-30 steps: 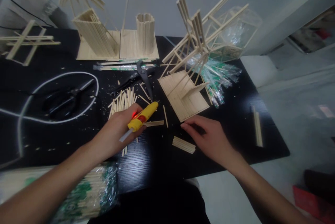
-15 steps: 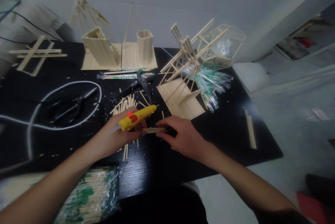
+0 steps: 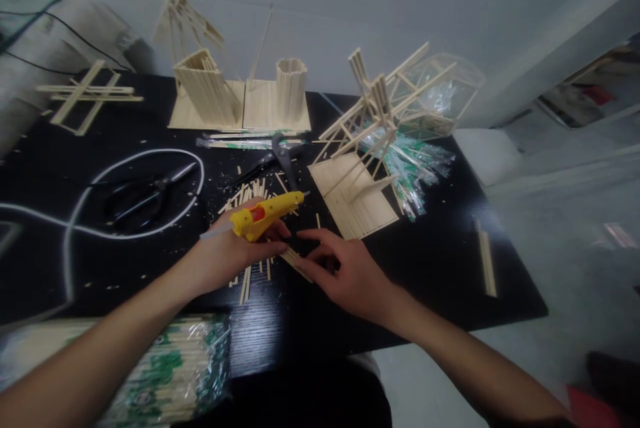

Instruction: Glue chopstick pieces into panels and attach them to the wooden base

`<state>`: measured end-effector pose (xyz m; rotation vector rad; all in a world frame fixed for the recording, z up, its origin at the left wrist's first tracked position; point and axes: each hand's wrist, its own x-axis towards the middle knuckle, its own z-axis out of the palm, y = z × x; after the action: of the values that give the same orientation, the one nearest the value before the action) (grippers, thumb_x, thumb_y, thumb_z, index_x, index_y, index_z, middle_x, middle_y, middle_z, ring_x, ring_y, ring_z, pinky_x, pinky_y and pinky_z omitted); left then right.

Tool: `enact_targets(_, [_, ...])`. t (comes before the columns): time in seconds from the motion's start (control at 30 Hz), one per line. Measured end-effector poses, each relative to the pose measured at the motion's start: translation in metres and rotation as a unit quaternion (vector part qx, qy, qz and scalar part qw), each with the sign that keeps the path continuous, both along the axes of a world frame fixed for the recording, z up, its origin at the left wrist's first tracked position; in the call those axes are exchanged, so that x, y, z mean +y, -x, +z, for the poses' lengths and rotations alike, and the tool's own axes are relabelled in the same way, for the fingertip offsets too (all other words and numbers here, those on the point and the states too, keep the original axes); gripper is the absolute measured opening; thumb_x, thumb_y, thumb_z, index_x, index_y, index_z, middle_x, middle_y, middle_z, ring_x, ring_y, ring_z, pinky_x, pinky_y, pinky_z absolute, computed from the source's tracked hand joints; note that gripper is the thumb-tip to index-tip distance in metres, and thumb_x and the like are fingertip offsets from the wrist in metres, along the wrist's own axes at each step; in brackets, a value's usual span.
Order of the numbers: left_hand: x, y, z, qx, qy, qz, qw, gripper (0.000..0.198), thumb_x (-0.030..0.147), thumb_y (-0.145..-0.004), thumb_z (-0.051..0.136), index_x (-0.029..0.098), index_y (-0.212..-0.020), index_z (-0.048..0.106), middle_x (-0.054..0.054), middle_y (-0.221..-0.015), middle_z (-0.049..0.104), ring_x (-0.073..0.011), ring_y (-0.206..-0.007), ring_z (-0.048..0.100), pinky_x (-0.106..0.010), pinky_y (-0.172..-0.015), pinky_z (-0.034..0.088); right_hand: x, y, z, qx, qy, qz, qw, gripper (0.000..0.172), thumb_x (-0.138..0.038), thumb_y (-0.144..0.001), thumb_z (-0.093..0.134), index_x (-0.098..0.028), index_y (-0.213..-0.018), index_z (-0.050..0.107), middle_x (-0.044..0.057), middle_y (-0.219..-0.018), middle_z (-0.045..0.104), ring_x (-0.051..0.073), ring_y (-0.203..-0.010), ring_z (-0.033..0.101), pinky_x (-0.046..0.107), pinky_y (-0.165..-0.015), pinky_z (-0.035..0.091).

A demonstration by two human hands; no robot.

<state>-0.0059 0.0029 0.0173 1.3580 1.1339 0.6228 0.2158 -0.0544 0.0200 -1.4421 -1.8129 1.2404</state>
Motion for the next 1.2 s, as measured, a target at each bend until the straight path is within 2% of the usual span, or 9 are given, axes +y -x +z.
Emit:
enact_targets(0.1, [-0.002,-0.003,0.006,-0.013,0.022,0.014,1.0,0.026,0.027,-0.069,0.086,0.021,-0.088,0.07,-0.001,-0.086,0.076,-0.0172,-0.079,0.073,-0.026,-0.073,0.062,0.005,0.003,0.002,0.026,0.018,0.011,0.999,0.016,-0.03,-0.098,0.065,-0.019,-0.103,0.077,0.002,-0.086,0.08,0.015,-0.072,0.072,0.026,-0.067,0.052])
enact_targets(0.2, [-0.002,-0.005,0.011,-0.013,0.032,0.016,0.999,0.023,0.028,-0.068,0.085,0.021,-0.084,0.071,-0.001,-0.084,0.076,-0.018,-0.078,0.073,-0.028,-0.074,0.062,0.009,0.006,0.003,0.052,0.051,0.005,0.997,0.013,-0.023,-0.096,0.066,-0.019,-0.09,0.076,0.001,-0.083,0.078,0.015,-0.075,0.072,0.026,-0.07,0.053])
enact_targets(0.33, [0.0,-0.003,0.011,0.012,0.029,0.005,0.999,0.021,0.033,-0.068,0.084,0.022,-0.082,0.073,-0.001,-0.081,0.076,-0.0199,-0.077,0.073,-0.031,-0.073,0.061,0.011,0.009,0.002,0.092,0.103,-0.007,0.99,0.009,-0.021,-0.095,0.066,-0.018,-0.089,0.072,0.0,-0.079,0.075,0.015,-0.074,0.071,0.026,-0.07,0.054])
enact_targets(0.5, [0.002,0.0,0.005,0.054,0.012,0.002,0.998,0.024,0.039,-0.07,0.083,0.023,-0.084,0.075,-0.002,-0.085,0.077,-0.0217,-0.081,0.072,-0.034,-0.077,0.059,0.011,0.008,-0.001,0.056,0.07,0.006,0.996,0.015,-0.023,-0.1,0.058,-0.02,-0.088,0.067,-0.002,-0.075,0.068,0.013,-0.07,0.064,0.026,-0.067,0.049])
enact_targets(0.6, [0.002,0.002,0.004,0.072,-0.001,0.013,0.997,0.023,0.039,-0.07,0.083,0.022,-0.085,0.076,-0.003,-0.087,0.077,-0.0219,-0.083,0.072,-0.034,-0.08,0.058,0.01,0.009,-0.001,0.067,0.072,-0.003,0.995,0.017,-0.026,-0.101,0.057,-0.019,-0.088,0.065,-0.002,-0.074,0.065,0.013,-0.068,0.061,0.025,-0.065,0.048])
enact_targets(0.77, [0.003,0.002,0.005,0.067,-0.016,0.019,0.997,0.022,0.037,-0.072,0.082,0.021,-0.085,0.075,-0.003,-0.087,0.076,-0.0212,-0.083,0.071,-0.034,-0.08,0.058,0.012,0.009,-0.001,0.116,0.108,0.001,0.987,0.014,-0.028,-0.098,0.062,-0.019,-0.098,0.072,0.001,-0.082,0.073,0.015,-0.075,0.067,0.027,-0.07,0.053])
enact_targets(0.9, [0.002,0.002,0.005,0.059,-0.011,0.026,0.998,0.024,0.038,-0.071,0.083,0.021,-0.086,0.074,-0.003,-0.088,0.076,-0.021,-0.084,0.071,-0.034,-0.08,0.058,0.015,0.007,-0.002,0.086,0.083,0.011,0.993,0.013,-0.023,-0.095,0.064,-0.019,-0.091,0.076,0.001,-0.084,0.076,0.015,-0.077,0.069,0.028,-0.074,0.054])
enact_targets(1.07, [0.002,0.001,0.003,0.059,0.014,0.027,0.998,0.034,0.042,-0.069,0.088,0.022,-0.092,0.075,-0.002,-0.089,0.077,-0.0211,-0.084,0.072,-0.034,-0.08,0.058,0.017,0.008,-0.001,0.096,0.094,0.0,0.991,0.014,-0.025,-0.095,0.065,-0.02,-0.089,0.077,0.0,-0.081,0.076,0.015,-0.075,0.07,0.027,-0.07,0.055])
enact_targets(1.2, [0.001,0.001,0.0,0.05,0.036,0.033,0.998,0.031,0.04,-0.069,0.087,0.022,-0.09,0.075,-0.002,-0.084,0.076,-0.0211,-0.081,0.072,-0.034,-0.078,0.058,0.014,0.01,0.0,0.08,0.058,-0.003,0.995,0.015,-0.025,-0.095,0.065,-0.02,-0.087,0.077,0.0,-0.079,0.077,0.015,-0.074,0.07,0.026,-0.068,0.053])
